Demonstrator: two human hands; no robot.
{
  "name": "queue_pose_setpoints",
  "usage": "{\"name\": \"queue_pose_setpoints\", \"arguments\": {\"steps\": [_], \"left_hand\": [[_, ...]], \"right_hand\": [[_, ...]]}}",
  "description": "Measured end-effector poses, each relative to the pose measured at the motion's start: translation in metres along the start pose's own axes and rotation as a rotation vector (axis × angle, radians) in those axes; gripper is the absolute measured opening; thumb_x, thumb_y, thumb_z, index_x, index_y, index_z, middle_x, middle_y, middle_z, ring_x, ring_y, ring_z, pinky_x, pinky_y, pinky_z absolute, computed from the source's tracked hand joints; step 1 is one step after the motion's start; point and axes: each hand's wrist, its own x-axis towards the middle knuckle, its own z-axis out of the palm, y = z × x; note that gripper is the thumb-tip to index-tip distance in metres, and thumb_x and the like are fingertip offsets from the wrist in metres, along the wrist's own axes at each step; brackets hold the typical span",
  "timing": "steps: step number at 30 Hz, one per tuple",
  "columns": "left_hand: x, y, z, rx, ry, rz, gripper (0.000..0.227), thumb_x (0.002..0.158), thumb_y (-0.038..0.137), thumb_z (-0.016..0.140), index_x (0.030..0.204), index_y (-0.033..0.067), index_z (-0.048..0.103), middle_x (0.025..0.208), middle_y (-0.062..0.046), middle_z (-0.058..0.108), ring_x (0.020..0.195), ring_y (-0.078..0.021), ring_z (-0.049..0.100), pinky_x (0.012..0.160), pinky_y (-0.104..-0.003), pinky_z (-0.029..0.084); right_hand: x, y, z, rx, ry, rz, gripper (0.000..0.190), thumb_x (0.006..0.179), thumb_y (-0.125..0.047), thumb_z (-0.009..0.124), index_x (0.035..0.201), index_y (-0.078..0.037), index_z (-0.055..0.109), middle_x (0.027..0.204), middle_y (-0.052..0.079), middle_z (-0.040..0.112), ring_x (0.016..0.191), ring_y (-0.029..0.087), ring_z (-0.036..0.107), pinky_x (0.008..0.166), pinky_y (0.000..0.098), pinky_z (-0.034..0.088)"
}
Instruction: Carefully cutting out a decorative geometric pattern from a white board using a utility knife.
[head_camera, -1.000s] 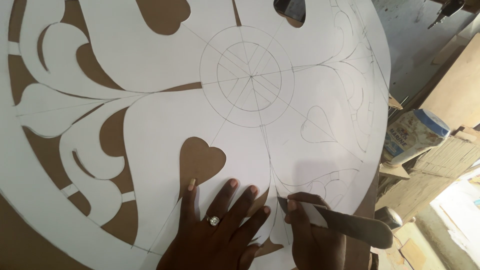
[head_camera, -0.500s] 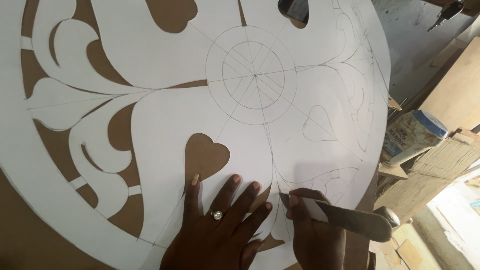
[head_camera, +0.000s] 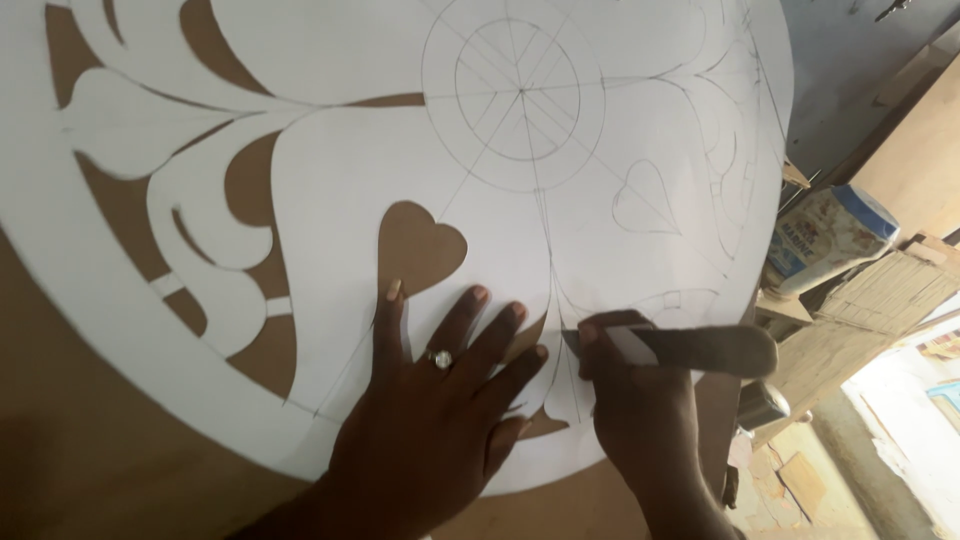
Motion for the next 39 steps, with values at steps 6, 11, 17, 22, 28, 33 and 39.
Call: {"name": "queue_pose_setpoints", "arguments": {"steps": [6,11,17,22,28,33,39], "left_hand": [[0.000,0.005,-0.003,0.079,-0.022,0.000,0.052,0.090,0.039,0.066,0.135,0.0139,0.062,0.149,-0.014,0.052,0.142,-0.0395,0.042,0.110,-0.084,0.017],[0.000,0.007,-0.004,0.102,-0.006,0.007,0.053,0.089,0.039,0.068,0.135,0.0131,0.062,0.148,-0.015,0.053,0.141,-0.0400,0.043,0.108,-0.084,0.018],[0.000,0.007,-0.006,0.103,0.002,0.017,0.054,0.088,0.040,0.069,0.134,0.0120,0.062,0.147,-0.016,0.053,0.141,-0.0406,0.043,0.109,-0.084,0.019],[-0.001,0.008,-0.006,0.100,-0.006,0.011,0.053,0.088,0.039,0.070,0.133,0.0123,0.062,0.147,-0.016,0.052,0.141,-0.0401,0.043,0.108,-0.084,0.019],[-0.001,0.006,-0.004,0.086,-0.002,0.008,0.054,0.086,0.039,0.072,0.133,0.0129,0.063,0.148,-0.015,0.052,0.141,-0.0396,0.043,0.108,-0.084,0.019],[-0.002,0.006,-0.003,0.078,0.006,0.006,0.055,0.085,0.038,0.072,0.133,0.0139,0.063,0.148,-0.015,0.052,0.141,-0.0394,0.043,0.108,-0.085,0.019],[-0.001,0.006,-0.004,0.074,-0.012,0.010,0.054,0.086,0.039,0.071,0.133,0.0127,0.063,0.148,-0.016,0.051,0.141,-0.0397,0.043,0.108,-0.085,0.019]], "right_hand": [[-0.001,0.002,-0.002,0.069,-0.001,-0.086,0.024,0.094,-0.030,0.068,0.096,-0.007,0.074,0.066,0.003,0.065,0.050,0.012,0.054,0.048,0.0309,0.044],[-0.002,0.003,-0.001,0.120,-0.040,-0.089,0.021,0.093,-0.026,0.067,0.093,-0.006,0.073,0.066,0.002,0.063,0.053,0.012,0.054,0.050,0.0301,0.044],[-0.004,0.006,-0.001,0.147,-0.029,-0.117,0.022,0.094,-0.027,0.068,0.094,-0.006,0.074,0.066,0.002,0.064,0.058,0.012,0.054,0.053,0.0302,0.044],[-0.006,0.009,0.000,0.100,-0.019,-0.133,0.021,0.094,-0.027,0.067,0.094,-0.007,0.074,0.066,0.003,0.065,0.060,0.012,0.058,0.056,0.0301,0.046],[-0.007,0.016,0.001,0.096,-0.013,-0.155,0.021,0.094,-0.025,0.067,0.094,-0.005,0.073,0.066,0.003,0.065,0.062,0.013,0.060,0.058,0.0308,0.048],[-0.010,0.020,0.003,0.106,-0.011,-0.178,0.022,0.095,-0.024,0.066,0.094,-0.004,0.074,0.066,0.004,0.066,0.062,0.013,0.062,0.060,0.0302,0.049],[-0.015,0.019,0.004,0.110,-0.005,-0.125,0.022,0.093,-0.024,0.066,0.097,-0.004,0.074,0.068,0.005,0.069,0.065,0.014,0.064,0.061,0.0306,0.050]]}}
